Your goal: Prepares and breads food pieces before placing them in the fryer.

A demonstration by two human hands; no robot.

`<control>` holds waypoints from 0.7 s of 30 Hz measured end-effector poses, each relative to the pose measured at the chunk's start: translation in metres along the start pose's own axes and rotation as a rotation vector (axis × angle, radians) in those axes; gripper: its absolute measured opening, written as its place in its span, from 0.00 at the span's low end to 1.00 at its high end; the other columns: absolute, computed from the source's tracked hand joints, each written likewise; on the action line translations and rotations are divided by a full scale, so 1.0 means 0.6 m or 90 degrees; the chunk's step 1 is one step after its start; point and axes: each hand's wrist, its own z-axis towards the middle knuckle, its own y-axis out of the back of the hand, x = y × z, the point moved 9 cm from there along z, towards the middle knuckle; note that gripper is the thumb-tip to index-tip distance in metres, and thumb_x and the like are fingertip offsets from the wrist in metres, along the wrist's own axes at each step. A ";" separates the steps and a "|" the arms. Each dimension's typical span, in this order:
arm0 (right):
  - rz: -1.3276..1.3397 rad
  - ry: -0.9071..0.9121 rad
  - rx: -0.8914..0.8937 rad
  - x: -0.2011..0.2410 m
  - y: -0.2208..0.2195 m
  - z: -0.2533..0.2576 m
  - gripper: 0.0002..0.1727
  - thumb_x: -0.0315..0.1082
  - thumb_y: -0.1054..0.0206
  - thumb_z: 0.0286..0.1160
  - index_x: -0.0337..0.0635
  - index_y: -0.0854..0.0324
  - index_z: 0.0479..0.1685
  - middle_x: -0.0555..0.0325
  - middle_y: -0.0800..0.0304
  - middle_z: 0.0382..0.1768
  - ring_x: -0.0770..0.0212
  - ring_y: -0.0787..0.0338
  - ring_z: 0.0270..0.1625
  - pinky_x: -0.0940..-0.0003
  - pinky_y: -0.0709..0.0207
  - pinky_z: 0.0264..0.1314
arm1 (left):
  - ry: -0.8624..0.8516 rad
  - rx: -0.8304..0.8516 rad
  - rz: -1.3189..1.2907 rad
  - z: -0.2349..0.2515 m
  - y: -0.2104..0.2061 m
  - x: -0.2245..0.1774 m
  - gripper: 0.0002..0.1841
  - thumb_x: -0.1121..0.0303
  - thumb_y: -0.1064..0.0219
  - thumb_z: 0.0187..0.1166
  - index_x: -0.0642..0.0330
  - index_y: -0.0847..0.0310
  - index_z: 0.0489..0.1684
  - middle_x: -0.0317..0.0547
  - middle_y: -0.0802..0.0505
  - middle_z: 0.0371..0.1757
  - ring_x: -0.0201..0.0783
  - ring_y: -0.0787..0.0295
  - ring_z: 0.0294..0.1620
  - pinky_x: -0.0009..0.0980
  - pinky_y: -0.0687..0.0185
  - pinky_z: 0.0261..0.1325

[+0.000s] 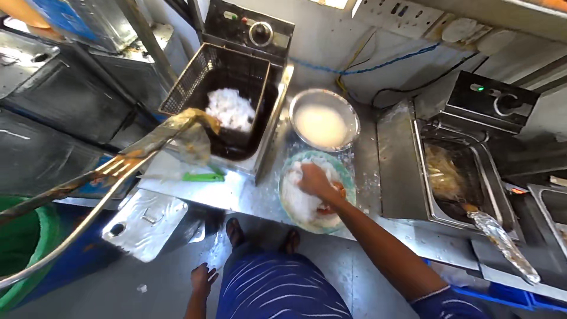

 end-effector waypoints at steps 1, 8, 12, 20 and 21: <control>0.080 0.011 0.010 0.001 0.013 -0.006 0.16 0.32 0.26 0.74 0.26 0.16 0.50 0.30 0.12 0.46 0.34 0.10 0.51 0.36 0.20 0.52 | -0.004 0.003 0.005 -0.008 -0.002 -0.007 0.26 0.63 0.50 0.93 0.67 0.42 0.85 0.73 0.27 0.77 0.62 0.18 0.63 0.55 0.17 0.56; -0.060 0.014 0.090 -0.040 0.008 0.033 0.19 0.29 0.26 0.71 0.27 0.18 0.58 0.31 0.12 0.54 0.34 0.12 0.60 0.36 0.21 0.62 | 0.016 0.017 -0.026 0.003 -0.022 0.010 0.28 0.56 0.55 0.96 0.64 0.46 0.88 0.72 0.30 0.82 0.63 0.19 0.67 0.58 0.18 0.59; -0.163 0.023 0.122 -0.019 -0.006 0.006 0.23 0.36 0.22 0.68 0.29 0.18 0.58 0.30 0.15 0.58 0.31 0.15 0.64 0.32 0.22 0.64 | 0.020 0.015 0.004 -0.025 -0.021 0.003 0.27 0.56 0.56 0.97 0.66 0.44 0.87 0.72 0.30 0.82 0.61 0.18 0.66 0.55 0.18 0.60; -0.183 0.044 0.075 -0.029 -0.082 0.019 0.28 0.27 0.27 0.69 0.26 0.24 0.70 0.28 0.20 0.68 0.30 0.19 0.72 0.34 0.23 0.69 | 0.015 0.022 0.009 -0.005 -0.025 0.019 0.27 0.59 0.52 0.95 0.66 0.43 0.87 0.73 0.28 0.80 0.62 0.18 0.66 0.57 0.19 0.59; -0.177 0.049 0.077 -0.034 -0.075 0.031 0.25 0.27 0.28 0.71 0.26 0.23 0.68 0.29 0.17 0.65 0.31 0.16 0.69 0.35 0.22 0.67 | 0.013 0.024 0.017 -0.015 -0.028 0.010 0.26 0.60 0.52 0.96 0.66 0.42 0.86 0.72 0.27 0.79 0.61 0.18 0.65 0.55 0.19 0.59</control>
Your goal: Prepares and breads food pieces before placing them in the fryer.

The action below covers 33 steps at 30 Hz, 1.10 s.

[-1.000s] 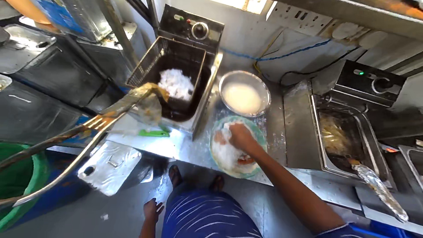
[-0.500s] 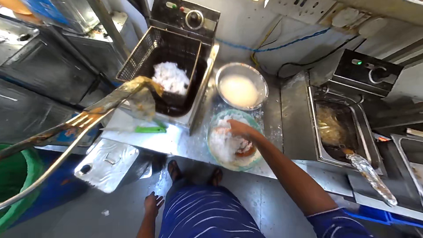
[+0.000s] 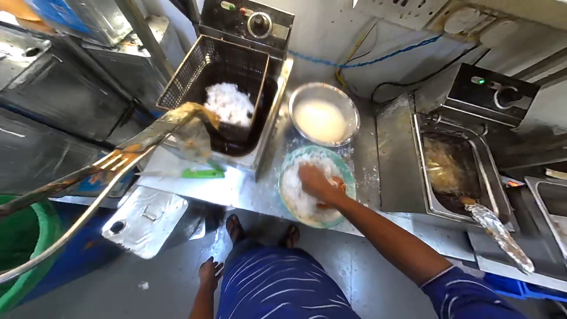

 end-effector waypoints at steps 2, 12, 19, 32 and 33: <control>0.027 0.008 0.016 -0.014 0.027 0.008 0.23 0.27 0.27 0.69 0.26 0.22 0.63 0.31 0.15 0.59 0.32 0.13 0.63 0.35 0.21 0.62 | -0.003 0.002 -0.002 -0.005 -0.002 -0.008 0.26 0.60 0.51 0.95 0.66 0.41 0.86 0.71 0.25 0.78 0.59 0.17 0.64 0.54 0.19 0.59; 0.052 -0.011 -0.104 0.001 0.093 -0.033 0.14 0.27 0.28 0.71 0.30 0.13 0.54 0.31 0.11 0.55 0.31 0.14 0.64 0.32 0.22 0.63 | 0.018 -0.003 0.024 -0.020 0.006 0.011 0.25 0.62 0.51 0.95 0.67 0.40 0.84 0.70 0.24 0.75 0.57 0.17 0.60 0.53 0.19 0.57; -0.081 -0.014 -0.034 0.055 0.001 -0.029 0.18 0.29 0.28 0.73 0.32 0.16 0.60 0.28 0.19 0.65 0.27 0.18 0.68 0.32 0.19 0.59 | 0.018 -0.005 0.034 -0.022 0.003 0.012 0.23 0.64 0.50 0.94 0.69 0.37 0.82 0.71 0.23 0.75 0.58 0.18 0.62 0.54 0.20 0.60; 0.007 -0.116 -0.073 -0.038 0.095 -0.011 0.12 0.27 0.28 0.69 0.32 0.14 0.50 0.32 0.10 0.49 0.30 0.10 0.56 0.31 0.20 0.50 | 0.000 -0.031 0.026 -0.020 0.029 0.018 0.25 0.62 0.50 0.94 0.70 0.38 0.83 0.72 0.23 0.72 0.59 0.17 0.58 0.53 0.18 0.56; -0.007 -0.125 -0.097 -0.035 0.106 -0.014 0.12 0.28 0.27 0.69 0.33 0.14 0.49 0.33 0.10 0.48 0.31 0.10 0.55 0.31 0.19 0.49 | 0.002 -0.057 0.022 -0.013 0.042 0.027 0.25 0.62 0.49 0.93 0.71 0.38 0.82 0.72 0.22 0.72 0.59 0.17 0.59 0.54 0.18 0.56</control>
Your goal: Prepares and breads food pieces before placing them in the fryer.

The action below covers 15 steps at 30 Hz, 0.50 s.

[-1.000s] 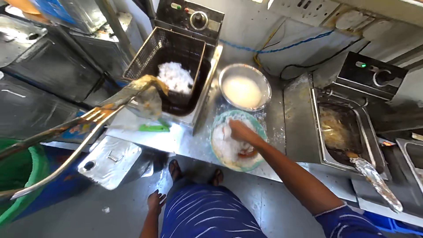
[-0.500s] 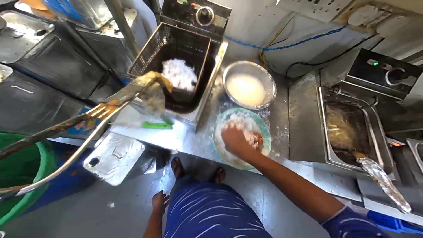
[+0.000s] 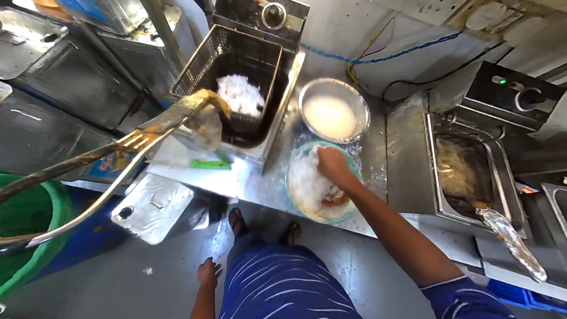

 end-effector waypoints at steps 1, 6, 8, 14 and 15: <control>-0.004 0.013 0.003 0.010 0.007 -0.008 0.12 0.29 0.26 0.68 0.33 0.14 0.48 0.34 0.10 0.48 0.31 0.10 0.55 0.31 0.19 0.50 | 0.005 -0.026 0.001 0.010 0.015 0.013 0.26 0.62 0.48 0.93 0.72 0.37 0.82 0.73 0.22 0.72 0.61 0.17 0.60 0.55 0.18 0.57; -0.112 0.157 0.098 0.098 -0.080 -0.066 0.18 0.35 0.24 0.67 0.33 0.15 0.53 0.33 0.13 0.56 0.30 0.15 0.63 0.33 0.20 0.56 | 0.035 -0.088 0.044 0.058 0.074 0.072 0.28 0.59 0.47 0.91 0.72 0.38 0.83 0.75 0.21 0.72 0.64 0.18 0.62 0.61 0.19 0.58; -0.138 0.168 0.054 0.109 -0.104 -0.047 0.10 0.26 0.33 0.76 0.32 0.15 0.52 0.33 0.12 0.52 0.31 0.12 0.60 0.38 0.17 0.52 | 0.036 -0.084 0.037 0.046 0.074 0.069 0.30 0.58 0.46 0.90 0.71 0.39 0.84 0.74 0.22 0.73 0.64 0.18 0.64 0.60 0.19 0.60; 0.142 0.135 0.187 0.061 -0.034 -0.018 0.17 0.30 0.28 0.76 0.25 0.19 0.57 0.31 0.13 0.50 0.35 0.11 0.54 0.37 0.20 0.57 | -0.001 -0.035 -0.008 0.022 0.027 0.024 0.29 0.58 0.45 0.91 0.71 0.37 0.83 0.73 0.23 0.76 0.63 0.21 0.68 0.61 0.22 0.62; 0.205 0.132 0.222 0.054 -0.026 -0.025 0.20 0.28 0.30 0.79 0.24 0.22 0.64 0.30 0.14 0.52 0.37 0.12 0.54 0.40 0.21 0.60 | -0.003 -0.028 -0.017 0.022 0.018 0.021 0.29 0.58 0.45 0.91 0.70 0.37 0.83 0.73 0.23 0.76 0.63 0.21 0.69 0.61 0.22 0.62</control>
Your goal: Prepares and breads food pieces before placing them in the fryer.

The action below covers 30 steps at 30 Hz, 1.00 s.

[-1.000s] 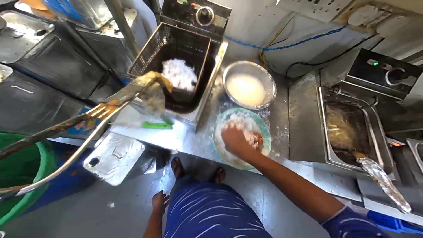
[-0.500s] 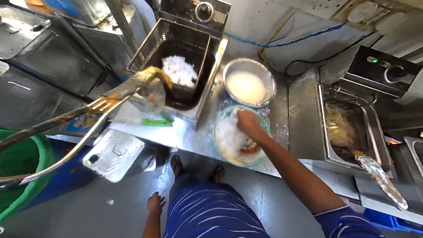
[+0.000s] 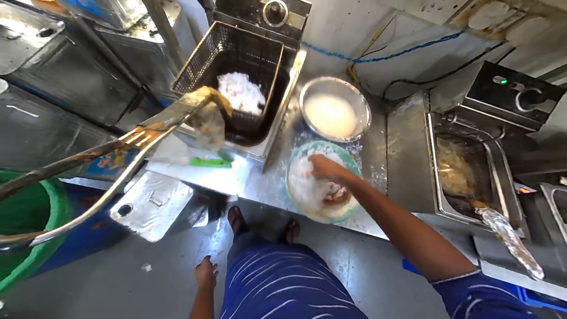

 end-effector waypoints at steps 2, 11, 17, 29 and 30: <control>0.053 -0.015 0.051 -0.011 0.001 -0.008 0.23 0.25 0.34 0.83 0.24 0.31 0.74 0.29 0.18 0.59 0.39 0.15 0.57 0.44 0.23 0.64 | 0.003 0.012 -0.008 -0.011 -0.012 -0.009 0.28 0.58 0.46 0.92 0.70 0.37 0.83 0.72 0.24 0.76 0.63 0.21 0.68 0.60 0.23 0.62; -0.314 -0.004 -0.010 0.020 -0.086 -0.021 0.30 0.44 0.16 0.57 0.35 0.16 0.58 0.33 0.15 0.60 0.30 0.16 0.66 0.31 0.20 0.58 | 0.004 -0.002 0.034 -0.006 -0.004 -0.018 0.28 0.58 0.44 0.91 0.71 0.35 0.81 0.73 0.22 0.75 0.64 0.19 0.68 0.61 0.21 0.62; -0.345 0.057 -0.132 0.022 -0.113 0.033 0.13 0.22 0.41 0.83 0.31 0.16 0.58 0.30 0.13 0.54 0.29 0.12 0.60 0.37 0.16 0.55 | 0.006 0.012 0.028 -0.023 -0.017 -0.029 0.29 0.59 0.43 0.90 0.71 0.38 0.83 0.73 0.25 0.78 0.64 0.21 0.70 0.61 0.22 0.62; 0.070 0.073 -0.009 0.006 0.018 -0.029 0.17 0.19 0.31 0.75 0.23 0.21 0.61 0.32 0.14 0.52 0.42 0.13 0.54 0.46 0.21 0.61 | -0.002 0.037 -0.014 -0.003 -0.046 -0.043 0.28 0.59 0.46 0.92 0.70 0.39 0.84 0.72 0.26 0.79 0.63 0.21 0.70 0.59 0.21 0.62; 0.062 0.063 -0.001 -0.004 0.013 -0.020 0.17 0.21 0.31 0.76 0.24 0.22 0.62 0.33 0.15 0.53 0.43 0.13 0.54 0.46 0.21 0.61 | 0.007 0.042 -0.011 -0.008 -0.045 -0.042 0.28 0.60 0.46 0.92 0.70 0.39 0.84 0.72 0.26 0.79 0.62 0.21 0.70 0.59 0.21 0.63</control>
